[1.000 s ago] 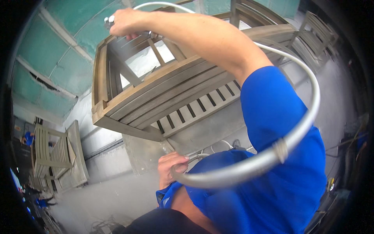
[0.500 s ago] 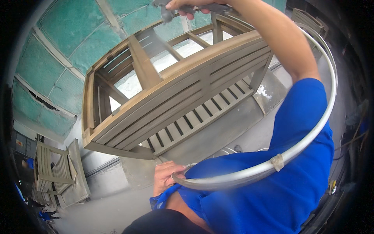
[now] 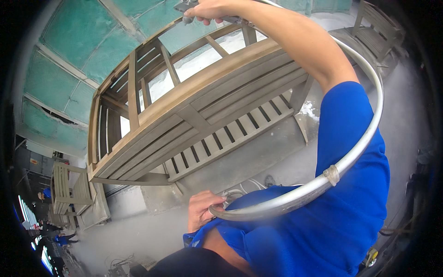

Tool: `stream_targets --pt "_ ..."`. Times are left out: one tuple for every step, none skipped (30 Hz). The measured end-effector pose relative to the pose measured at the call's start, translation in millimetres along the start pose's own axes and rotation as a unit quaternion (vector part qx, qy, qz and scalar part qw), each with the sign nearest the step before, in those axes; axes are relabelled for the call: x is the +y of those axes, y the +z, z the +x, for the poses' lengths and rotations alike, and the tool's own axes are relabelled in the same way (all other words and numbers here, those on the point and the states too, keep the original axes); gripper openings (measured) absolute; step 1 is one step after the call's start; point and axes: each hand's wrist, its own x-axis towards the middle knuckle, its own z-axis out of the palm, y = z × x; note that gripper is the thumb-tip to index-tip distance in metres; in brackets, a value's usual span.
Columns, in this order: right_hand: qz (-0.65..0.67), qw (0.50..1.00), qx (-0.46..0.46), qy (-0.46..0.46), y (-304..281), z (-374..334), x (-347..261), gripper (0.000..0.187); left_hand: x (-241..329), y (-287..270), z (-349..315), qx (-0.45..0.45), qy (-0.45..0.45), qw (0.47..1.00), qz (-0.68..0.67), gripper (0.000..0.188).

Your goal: The person adjusts a head-mounted camera, then uses a spray gun connected to a hose to apply a light-colored coating to a wooden slatted bench frame. The person moves around the bench to cover multiple sides and surfaces.

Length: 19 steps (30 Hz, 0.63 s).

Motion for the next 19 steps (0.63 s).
stream_targets --pt "0.037 0.997 -0.059 -0.026 -11 -6 1 0.025 3 1 1 0.002 -0.003 1.0 0.011 0.034" --pt "0.076 0.992 -0.1 -0.021 -16 -12 4 0.024 6 3 4 -0.001 -0.011 1.0 0.017 0.035" --pt "0.114 0.983 -0.141 -0.017 -21 -16 9 0.025 8 7 6 -0.004 -0.019 1.0 0.022 0.035" --pt "0.149 0.972 -0.184 -0.014 -27 -20 13 0.025 9 10 10 -0.004 -0.025 0.999 0.026 0.035" --pt "0.135 0.974 -0.173 -0.057 -32 -25 17 0.028 10 13 12 -0.006 -0.031 0.999 0.028 0.036" --pt "0.078 0.989 -0.125 -0.032 -28 -25 20 0.03 11 17 13 -0.008 -0.039 0.999 0.028 0.036" --pt "0.019 0.997 -0.074 -0.006 -20 -24 23 0.033 12 21 15 -0.011 -0.046 0.999 0.027 0.036" --pt "-0.041 0.999 -0.021 0.02 -15 -18 26 0.037 14 24 16 -0.011 -0.047 0.998 0.038 0.036" --pt "-0.035 0.999 -0.031 0.001 -2 -8 27 0.035 15 25 18 -0.01 -0.046 0.998 0.05 0.036" --pt "-0.017 0.998 -0.044 -0.031 4 -1 33 0.034 15 26 20 -0.01 -0.044 0.997 0.062 0.037" --pt "-0.049 0.998 -0.038 0.01 13 12 36 0.034 15 26 21 0.007 -0.046 0.996 0.075 0.035" --pt "-0.067 0.997 -0.037 0.019 21 24 41 0.034 16 25 19 0.024 -0.048 0.995 0.086 0.034" --pt "-0.107 0.994 -0.017 -0.005 19 36 47 0.035 15 22 16 0.042 -0.058 0.993 0.099 0.033" --pt "-0.147 0.989 0.001 -0.029 17 48 51 0.036 15 17 11 0.055 -0.061 0.994 0.078 0.031" --pt "-0.195 0.981 0.007 -0.012 20 55 54 0.036 15 12 3 0.071 -0.075 0.993 0.059 0.029" --pt "-0.179 0.983 -0.01 0.047 8 56 59 0.045 14 6 -6 0.091 -0.087 0.991 0.035 0.027" --pt "-0.173 0.985 -0.017 0.014 -7 58 57 0.04 12 1 -16 0.092 -0.101 0.99 0.018 0.022" --pt "-0.162 0.986 -0.026 -0.019 -20 56 52 0.035 9 -2 -27 0.092 -0.125 0.988 0.017 0.023" --pt "-0.169 0.985 -0.034 -0.02 -10 61 42 0.035 4 -5 -35 0.094 -0.137 0.986 0.012 0.024"
